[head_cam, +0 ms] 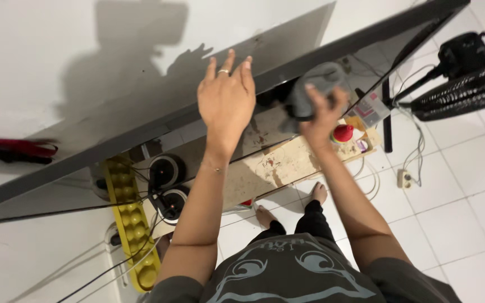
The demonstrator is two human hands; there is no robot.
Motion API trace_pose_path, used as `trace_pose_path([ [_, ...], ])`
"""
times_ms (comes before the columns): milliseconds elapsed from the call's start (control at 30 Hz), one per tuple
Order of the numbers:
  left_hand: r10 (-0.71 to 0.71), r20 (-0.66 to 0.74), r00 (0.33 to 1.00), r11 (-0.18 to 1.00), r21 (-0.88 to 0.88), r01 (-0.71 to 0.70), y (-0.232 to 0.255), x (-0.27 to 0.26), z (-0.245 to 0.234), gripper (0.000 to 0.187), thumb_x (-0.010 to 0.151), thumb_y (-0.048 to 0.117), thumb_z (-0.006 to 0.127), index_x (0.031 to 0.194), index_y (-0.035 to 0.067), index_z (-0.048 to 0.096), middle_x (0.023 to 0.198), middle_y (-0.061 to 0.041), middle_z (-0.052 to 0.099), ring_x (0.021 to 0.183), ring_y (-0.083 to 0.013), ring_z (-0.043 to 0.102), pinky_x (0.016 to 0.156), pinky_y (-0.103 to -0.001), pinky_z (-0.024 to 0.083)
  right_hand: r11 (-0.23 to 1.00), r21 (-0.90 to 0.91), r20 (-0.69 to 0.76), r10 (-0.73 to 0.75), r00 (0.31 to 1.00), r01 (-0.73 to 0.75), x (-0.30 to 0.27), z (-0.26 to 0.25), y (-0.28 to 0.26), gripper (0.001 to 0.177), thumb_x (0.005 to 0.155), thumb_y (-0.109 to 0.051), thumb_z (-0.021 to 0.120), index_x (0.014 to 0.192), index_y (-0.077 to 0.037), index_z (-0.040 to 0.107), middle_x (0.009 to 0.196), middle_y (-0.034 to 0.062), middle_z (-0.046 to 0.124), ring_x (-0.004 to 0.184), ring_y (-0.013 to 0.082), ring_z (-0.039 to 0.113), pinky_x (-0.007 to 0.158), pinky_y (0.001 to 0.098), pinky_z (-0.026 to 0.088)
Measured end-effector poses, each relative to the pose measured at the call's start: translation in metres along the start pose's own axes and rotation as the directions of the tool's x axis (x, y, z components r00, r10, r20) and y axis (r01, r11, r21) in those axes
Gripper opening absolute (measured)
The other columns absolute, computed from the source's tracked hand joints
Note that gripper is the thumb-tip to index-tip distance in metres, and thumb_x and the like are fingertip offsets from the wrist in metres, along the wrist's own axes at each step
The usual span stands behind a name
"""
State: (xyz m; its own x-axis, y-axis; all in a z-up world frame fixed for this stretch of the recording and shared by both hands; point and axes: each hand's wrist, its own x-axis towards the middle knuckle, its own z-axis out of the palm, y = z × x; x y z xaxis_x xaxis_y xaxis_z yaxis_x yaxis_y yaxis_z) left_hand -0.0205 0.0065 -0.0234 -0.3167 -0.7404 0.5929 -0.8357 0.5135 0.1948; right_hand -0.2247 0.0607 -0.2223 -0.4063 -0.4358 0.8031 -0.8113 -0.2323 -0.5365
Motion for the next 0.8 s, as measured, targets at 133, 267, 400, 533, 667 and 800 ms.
trace_pose_path([
  [133,-0.020,-0.023,1.000,1.000,-0.024,0.020,0.003,-0.003,0.006,0.041,0.107,0.034,0.044,0.108,0.019,0.082,0.127,-0.011,0.073,0.124,-0.0412,0.063,0.097,-0.050,0.054,0.995,-0.091,-0.238,0.016,0.971,-0.039,0.060,-0.034,0.082,0.065,0.098,0.008,0.065,0.154,-0.021,0.049,0.150,0.0031,0.049,0.147,0.0306,0.044,0.128,0.0527,0.025],
  [267,-0.012,-0.054,0.998,1.000,-0.009,0.012,0.004,-0.004,0.012,0.041,0.108,0.033,0.046,0.104,0.016,0.083,0.127,-0.011,0.074,0.125,-0.0413,0.063,0.097,-0.049,0.054,0.930,0.188,-0.312,0.360,0.879,-0.315,0.087,-0.054,0.102,0.051,0.114,-0.011,0.061,0.162,-0.018,0.047,0.154,0.0099,0.047,0.140,0.0298,0.048,0.126,0.0497,0.043],
  [400,-0.031,-0.092,0.995,0.998,-0.060,0.025,0.006,-0.004,0.015,0.040,0.105,0.033,0.046,0.106,0.017,0.083,0.124,-0.013,0.073,0.122,-0.0426,0.063,0.096,-0.051,0.052,0.977,-0.026,-0.135,0.207,0.969,-0.212,0.047,-0.046,0.087,0.047,0.116,-0.012,0.062,0.160,-0.011,0.046,0.156,0.0156,0.036,0.151,0.0337,0.039,0.130,0.0535,0.028],
  [533,-0.024,-0.050,0.998,0.998,-0.061,0.021,0.006,-0.001,0.013,0.042,0.106,0.033,0.044,0.109,0.017,0.083,0.127,-0.014,0.072,0.124,-0.0437,0.061,0.098,-0.051,0.051,0.967,-0.009,-0.195,0.247,0.949,-0.254,0.062,-0.058,0.122,0.046,0.114,-0.018,0.063,0.156,-0.006,0.050,0.155,0.0154,0.047,0.148,0.0296,0.047,0.131,0.0472,0.033],
  [667,-0.064,0.083,0.994,0.998,-0.023,0.066,0.008,0.003,0.015,0.044,0.108,0.035,0.037,0.118,0.019,0.077,0.134,-0.014,0.067,0.130,-0.0418,0.057,0.104,-0.052,0.049,0.717,0.615,-0.264,0.580,0.770,-0.329,0.104,-0.057,0.143,0.051,0.109,-0.015,0.064,0.149,0.004,0.039,0.155,0.0262,0.043,0.147,0.0397,0.052,0.127,0.0473,0.040],
  [800,-0.118,0.094,0.989,0.992,-0.037,0.122,0.013,0.005,0.028,0.050,0.106,0.041,0.032,0.141,0.016,0.058,0.143,-0.012,0.061,0.136,-0.0385,0.053,0.107,-0.052,0.047,0.956,0.258,-0.350,0.228,0.908,-0.141,0.125,-0.060,0.072,0.049,0.111,-0.007,0.068,0.151,-0.003,0.039,0.146,0.0141,0.032,0.138,0.0295,0.040,0.118,0.0412,0.036],
])
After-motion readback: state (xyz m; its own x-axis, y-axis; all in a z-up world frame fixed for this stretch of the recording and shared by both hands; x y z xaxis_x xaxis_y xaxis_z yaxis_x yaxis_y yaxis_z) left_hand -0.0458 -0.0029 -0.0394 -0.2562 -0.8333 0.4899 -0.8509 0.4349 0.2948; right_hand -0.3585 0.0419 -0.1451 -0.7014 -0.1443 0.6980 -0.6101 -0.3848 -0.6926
